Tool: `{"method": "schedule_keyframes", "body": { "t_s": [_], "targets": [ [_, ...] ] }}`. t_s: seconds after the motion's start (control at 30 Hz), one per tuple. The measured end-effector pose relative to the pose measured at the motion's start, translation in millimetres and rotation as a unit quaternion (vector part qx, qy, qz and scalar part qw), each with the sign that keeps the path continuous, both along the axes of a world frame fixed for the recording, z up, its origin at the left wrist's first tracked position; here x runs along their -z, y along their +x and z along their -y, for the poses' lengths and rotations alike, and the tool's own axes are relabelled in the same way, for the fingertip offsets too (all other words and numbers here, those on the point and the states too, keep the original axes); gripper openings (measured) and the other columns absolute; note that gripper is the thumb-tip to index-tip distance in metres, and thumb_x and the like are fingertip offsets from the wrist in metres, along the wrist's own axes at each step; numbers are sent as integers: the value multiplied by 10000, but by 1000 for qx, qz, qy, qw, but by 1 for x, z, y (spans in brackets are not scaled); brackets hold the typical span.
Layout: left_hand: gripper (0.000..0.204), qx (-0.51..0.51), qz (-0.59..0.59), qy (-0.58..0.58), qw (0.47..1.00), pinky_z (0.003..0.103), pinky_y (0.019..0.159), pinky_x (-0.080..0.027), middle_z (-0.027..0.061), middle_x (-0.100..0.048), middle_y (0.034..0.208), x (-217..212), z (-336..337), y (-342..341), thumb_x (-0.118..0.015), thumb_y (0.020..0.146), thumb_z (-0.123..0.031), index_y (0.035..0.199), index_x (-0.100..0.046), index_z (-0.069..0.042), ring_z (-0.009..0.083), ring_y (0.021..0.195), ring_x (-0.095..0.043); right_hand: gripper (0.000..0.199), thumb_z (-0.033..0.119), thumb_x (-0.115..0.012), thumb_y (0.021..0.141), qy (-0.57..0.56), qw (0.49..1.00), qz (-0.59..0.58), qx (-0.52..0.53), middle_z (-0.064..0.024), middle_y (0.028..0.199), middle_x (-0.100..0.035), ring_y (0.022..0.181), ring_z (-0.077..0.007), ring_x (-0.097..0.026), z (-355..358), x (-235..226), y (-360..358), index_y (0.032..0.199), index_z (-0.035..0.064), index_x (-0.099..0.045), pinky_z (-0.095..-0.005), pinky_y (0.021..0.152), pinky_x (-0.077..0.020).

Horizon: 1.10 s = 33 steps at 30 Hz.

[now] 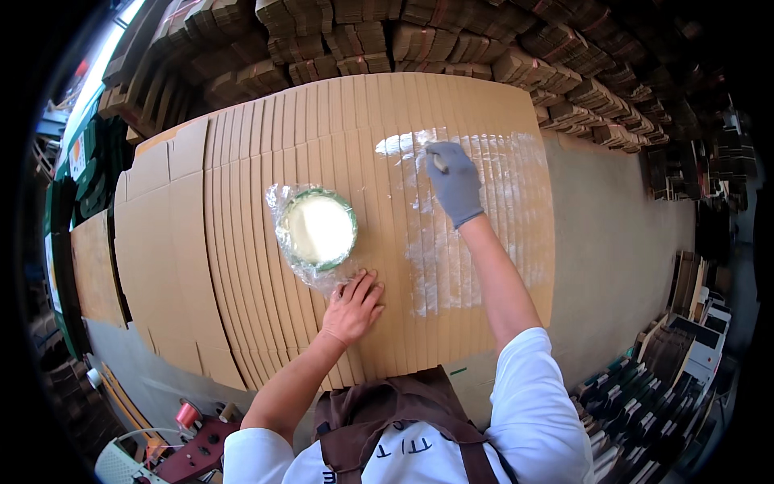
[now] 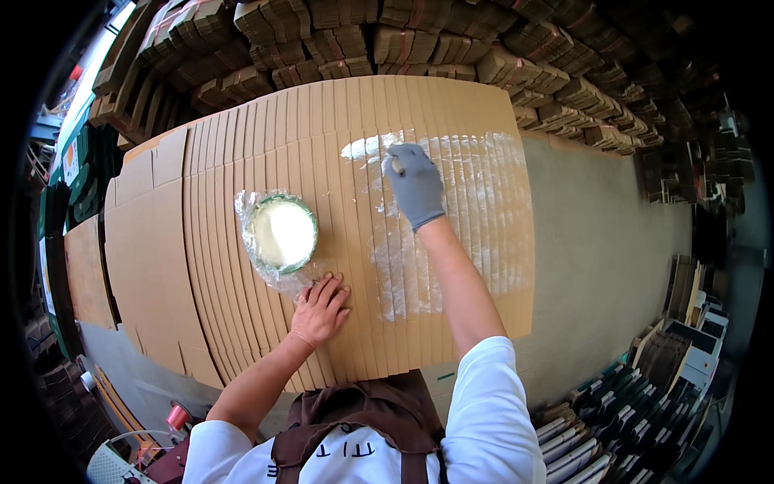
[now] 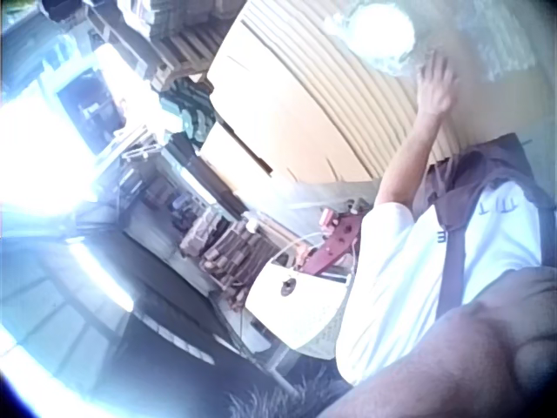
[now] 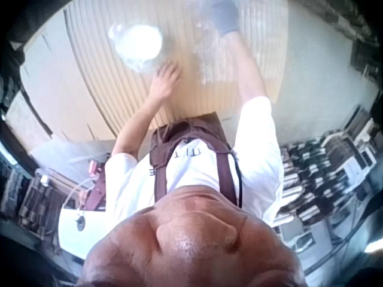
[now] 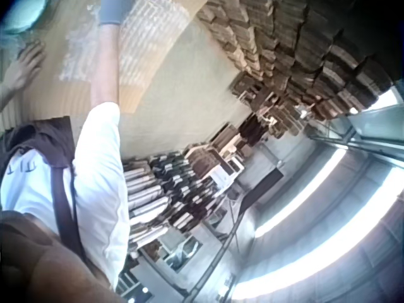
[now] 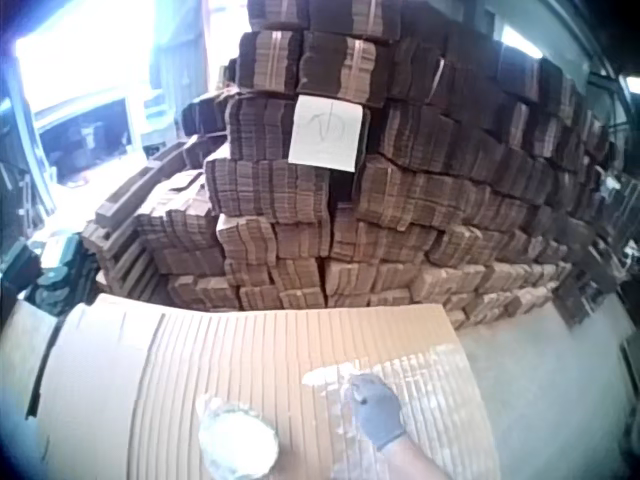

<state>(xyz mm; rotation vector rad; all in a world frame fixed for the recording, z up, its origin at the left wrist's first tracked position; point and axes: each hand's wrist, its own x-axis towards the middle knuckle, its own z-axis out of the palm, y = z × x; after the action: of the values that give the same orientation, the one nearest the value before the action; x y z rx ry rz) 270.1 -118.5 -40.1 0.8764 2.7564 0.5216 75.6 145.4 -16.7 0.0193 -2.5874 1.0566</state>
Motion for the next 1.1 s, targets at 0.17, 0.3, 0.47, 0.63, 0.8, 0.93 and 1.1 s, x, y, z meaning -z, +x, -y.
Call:
{"method": "schedule_keyframes", "body": {
  "t_s": [0.17,0.3,0.47,0.63,0.8,0.93,1.1],
  "targets": [
    [461,9,-23,11,1000,453,1042,-337,62,-481,1414,2,-2,-1,-681,820,-320,1241,-587,-155,247,1329,-417,147,178,-651,865,26,995,-3,96,-120,1013,-655,899,-336,-651,-51,8,-13,989,101,-674,-401,773,-532],
    [461,2,-16,5,1000,464,1047,-326,63,-488,1407,1,-2,-1,-688,810,-317,1231,-591,-156,251,1327,-420,141,197,-649,880,-29,998,5,55,-128,987,-657,880,-336,-647,-50,7,-8,970,91,-671,-388,755,-520],
    [468,11,-19,-3,1000,461,1026,-350,50,-472,1425,-1,-4,-3,-678,824,-336,1250,-585,-165,232,1339,-409,141,135,-675,869,-311,932,59,174,-106,930,-687,796,-234,-678,-109,14,-22,964,31,-671,-339,708,-547],
    [497,11,-5,0,1000,484,1038,-323,75,-473,1419,1,-4,-2,-694,794,-305,1251,-573,-152,267,1338,-407,155,83,-698,858,-516,838,103,144,-96,915,-678,792,-200,-683,-84,37,-28,981,-2,-659,-336,700,-585],
    [512,13,-9,5,1000,489,1040,-323,82,-466,1423,2,-3,-2,-696,789,-303,1258,-561,-147,274,1336,-408,176,157,-679,864,-465,843,13,269,-56,864,-677,727,-118,-635,-133,48,-34,934,-5,-674,-276,639,-536],
    [520,12,2,3,1000,498,1047,-318,96,-467,1420,1,-3,-1,-703,784,-288,1260,-557,-140,290,1333,-410,140,147,-660,876,-429,872,-30,235,-60,856,-686,728,-117,-643,-116,46,-27,916,14,-674,-272,636,-536],
    [489,21,-18,-15,1000,465,1003,-355,69,-478,1420,-2,-4,-4,-690,810,-330,1256,-583,-161,254,1336,-419,146,134,-662,870,-419,862,-17,285,-71,854,-689,759,-136,-655,-136,54,-33,903,-8,-662,-288,658,-536]
  ]
}}
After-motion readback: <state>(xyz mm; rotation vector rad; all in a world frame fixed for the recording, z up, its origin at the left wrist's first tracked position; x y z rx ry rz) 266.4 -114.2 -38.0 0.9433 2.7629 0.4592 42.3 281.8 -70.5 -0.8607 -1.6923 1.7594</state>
